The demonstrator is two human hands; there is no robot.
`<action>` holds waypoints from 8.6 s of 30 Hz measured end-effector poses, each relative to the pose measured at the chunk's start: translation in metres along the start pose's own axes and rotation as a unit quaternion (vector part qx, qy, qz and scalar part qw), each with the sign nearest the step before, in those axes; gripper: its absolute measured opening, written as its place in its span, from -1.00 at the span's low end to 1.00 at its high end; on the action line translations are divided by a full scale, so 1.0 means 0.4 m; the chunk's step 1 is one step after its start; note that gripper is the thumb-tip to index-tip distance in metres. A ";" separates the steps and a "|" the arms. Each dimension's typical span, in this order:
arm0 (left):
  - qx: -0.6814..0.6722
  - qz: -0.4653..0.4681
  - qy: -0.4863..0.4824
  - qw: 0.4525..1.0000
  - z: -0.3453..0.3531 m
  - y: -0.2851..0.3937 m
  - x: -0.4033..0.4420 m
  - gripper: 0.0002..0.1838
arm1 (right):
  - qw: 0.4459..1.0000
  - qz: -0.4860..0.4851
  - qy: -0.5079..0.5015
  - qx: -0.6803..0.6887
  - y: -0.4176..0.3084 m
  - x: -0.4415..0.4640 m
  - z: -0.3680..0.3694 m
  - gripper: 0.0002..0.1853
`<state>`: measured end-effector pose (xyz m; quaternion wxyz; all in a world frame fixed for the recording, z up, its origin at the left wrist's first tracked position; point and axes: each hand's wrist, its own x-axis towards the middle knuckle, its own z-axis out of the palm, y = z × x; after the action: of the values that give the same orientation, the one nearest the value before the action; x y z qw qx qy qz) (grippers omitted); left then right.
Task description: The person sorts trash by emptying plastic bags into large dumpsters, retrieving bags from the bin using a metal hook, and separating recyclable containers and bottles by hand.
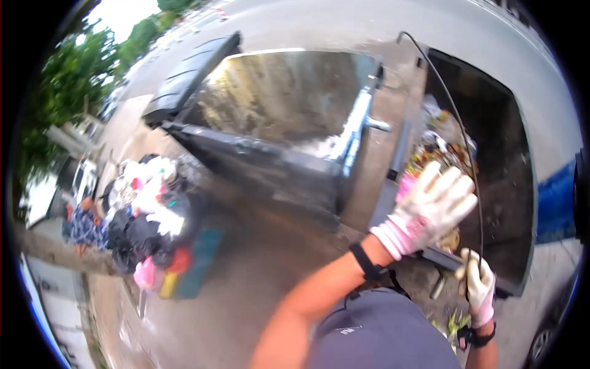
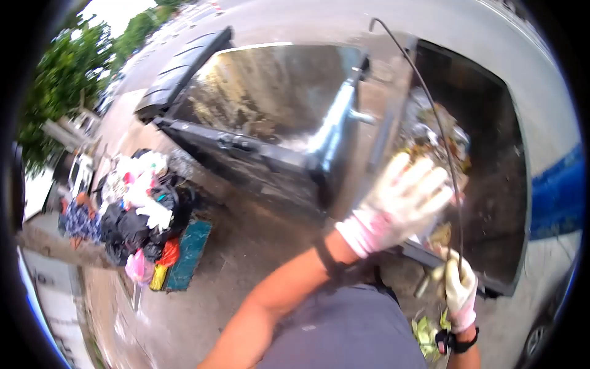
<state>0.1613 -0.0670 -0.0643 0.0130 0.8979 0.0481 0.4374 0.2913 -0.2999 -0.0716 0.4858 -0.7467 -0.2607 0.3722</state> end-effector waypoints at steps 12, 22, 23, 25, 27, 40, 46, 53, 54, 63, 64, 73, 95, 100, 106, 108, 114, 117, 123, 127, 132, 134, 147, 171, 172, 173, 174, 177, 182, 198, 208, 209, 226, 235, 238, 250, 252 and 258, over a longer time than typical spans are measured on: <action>-0.121 -0.112 -0.340 0.926 0.245 -0.044 -0.241 -0.52 | 0.981 0.159 0.082 -0.073 0.089 0.128 -0.468 -0.49; -0.137 -0.114 -0.366 0.913 0.231 -0.089 -0.280 -0.53 | 0.930 0.328 -0.009 -0.169 0.193 0.523 -0.533 -0.57; -0.143 -0.125 -0.359 0.914 0.232 -0.092 -0.282 -0.53 | 0.927 0.340 -0.009 -0.157 0.225 0.564 -0.528 -0.59; -0.160 -0.139 -0.353 0.911 0.236 -0.102 -0.286 -0.53 | 0.917 0.368 -0.003 -0.156 0.273 0.628 -0.509 -0.68; -0.168 -0.148 -0.350 0.909 0.237 -0.107 -0.281 -0.52 | 0.903 0.411 0.001 -0.124 0.315 0.666 -0.501 -0.75; -0.174 -0.165 -0.354 0.904 0.253 -0.120 -0.289 -0.50 | 0.818 0.546 -0.031 0.179 0.482 0.747 -0.303 -0.88; -0.180 -0.169 -0.353 0.902 0.254 -0.120 -0.287 -0.50 | 0.827 0.516 -0.059 0.215 0.447 0.716 -0.188 -0.88; -0.173 -0.164 -0.349 0.907 0.256 -0.117 -0.297 -0.49 | 0.873 0.464 -0.070 0.130 0.290 0.616 -0.155 -0.90; -0.172 -0.164 -0.347 0.907 0.256 -0.116 -0.298 -0.49 | 0.881 0.448 -0.078 0.128 0.274 0.607 -0.159 -0.90; -0.161 -0.154 -0.339 0.914 0.254 -0.109 -0.303 -0.51 | 0.915 0.359 -0.024 0.180 0.021 0.483 -0.225 -0.80; -0.161 -0.154 -0.338 0.914 0.254 -0.107 -0.299 -0.52 | 0.915 0.369 0.011 0.160 -0.023 0.465 -0.223 -0.75; -0.178 -0.144 -0.334 0.915 0.243 -0.101 -0.275 -0.59 | 0.931 0.331 0.007 0.153 -0.096 0.216 -0.258 -0.57; -0.189 -0.222 -0.733 0.614 0.850 -0.121 -0.107 -0.20 | 0.884 0.415 -0.004 0.217 -0.130 0.001 -0.278 -0.44; -0.194 -0.175 -0.780 0.568 0.859 -0.051 -0.037 -0.17 | 0.847 0.461 0.023 0.263 -0.146 -0.044 -0.268 -0.47; -0.182 -0.171 -0.782 0.572 1.004 -0.048 -0.217 -0.21 | 0.838 0.469 0.019 0.280 -0.126 -0.112 -0.274 -0.46; -0.168 -0.136 -0.789 0.575 1.056 -0.038 -0.302 -0.33 | 0.831 0.483 0.017 0.277 -0.123 -0.112 -0.269 -0.46; -0.133 -0.085 -0.778 0.608 1.123 -0.052 -0.414 -0.51 | 0.835 0.465 0.042 0.292 -0.090 -0.080 -0.283 -0.47; -0.116 -0.045 -0.768 0.628 1.112 -0.097 -0.364 -0.53 | 0.858 0.426 0.022 0.285 -0.050 -0.056 -0.289 -0.48; -0.030 0.128 -0.752 0.646 1.074 -0.233 -0.276 -0.59 | 0.905 0.326 0.006 0.273 0.025 0.009 -0.302 -0.56; 0.032 0.067 -0.769 0.635 0.772 -0.125 0.096 -0.63 | 0.901 0.296 0.015 0.316 0.091 0.034 -0.303 -0.54; -0.006 -0.018 -0.653 0.757 0.573 -0.177 0.221 -0.66 | 0.918 0.251 -0.001 0.308 0.118 0.059 -0.302 -0.48; -0.038 0.017 -0.610 0.792 0.503 -0.213 0.237 -0.65 | 0.927 0.231 -0.009 0.296 0.136 0.064 -0.298 -0.47; -0.041 0.046 -0.281 0.958 0.127 -0.297 0.158 -0.87 | 0.917 0.235 0.005 0.321 0.123 0.057 -0.255 -0.55; 0.127 -0.763 -0.343 0.533 -0.641 0.211 -0.979 -0.73 | 0.928 0.224 -0.044 0.293 0.055 0.139 -0.179 -0.64; 0.097 -0.799 -0.375 0.460 -0.646 0.263 -1.164 -0.69 | 0.923 0.237 -0.035 0.300 0.051 0.144 -0.178 -0.64; 0.037 -0.744 -0.486 0.457 -0.650 0.310 -1.281 -0.50 | 0.919 0.247 -0.025 0.306 0.040 0.142 -0.172 -0.63; 0.056 -0.746 -0.536 0.391 -0.599 0.328 -1.216 -0.42 | 0.914 0.257 -0.014 0.314 0.041 0.147 -0.172 -0.63; 0.059 -0.759 -0.484 0.431 -0.526 0.310 -1.235 -0.31 | 0.909 0.253 -0.034 0.328 0.063 0.143 -0.199 -0.62; -0.016 -0.699 -0.302 0.649 -0.422 -0.011 -0.809 -0.55 | 0.916 0.245 -0.024 0.318 0.088 0.116 -0.212 -0.57; -0.197 -0.413 -0.672 0.582 0.852 -0.277 0.020 -0.57 | 0.901 0.292 -0.015 0.321 0.195 0.074 -0.277 -0.43; -0.118 -0.559 -0.585 0.576 1.256 -0.206 -0.404 -0.04 | 0.845 0.402 -0.023 0.352 0.226 0.031 -0.289 -0.42; -0.122 -0.559 -0.583 0.577 1.283 -0.196 -0.402 -0.01 | 0.842 0.399 -0.051 0.359 0.241 0.027 -0.292 -0.40; -0.361 -0.613 -0.439 0.549 1.339 -0.326 -0.528 -0.65 | 0.967 0.253 -0.035 0.001 0.205 0.057 -0.299 -0.52; -0.386 -0.622 -0.517 0.445 1.294 -0.364 -0.466 -0.67 | 0.869 0.443 -0.012 0.221 0.138 0.000 -0.391 -0.54; -0.439 -0.549 -0.576 0.417 1.315 -0.418 -0.507 -0.61 | 0.881 0.434 -0.009 0.186 0.127 -0.017 -0.389 -0.54; -0.414 -0.632 -0.470 0.456 0.973 -0.296 -0.144 -0.73 | 0.932 0.118 0.108 -0.325 0.218 -0.152 -0.373 -0.49; -0.457 -0.579 -0.457 0.497 0.949 -0.326 -0.138 -0.82 | 0.953 0.200 0.139 -0.178 0.225 -0.159 -0.370 -0.51; -0.486 -0.654 -0.308 0.491 0.688 -0.269 0.154 -0.76 | 0.907 0.258 0.315 0.103 0.266 -0.168 -0.282 -0.54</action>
<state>0.4073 0.0512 -0.1929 0.7434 0.5382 0.3944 -0.0469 0.3460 -0.4521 -0.1209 0.5039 -0.8122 0.1477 0.2543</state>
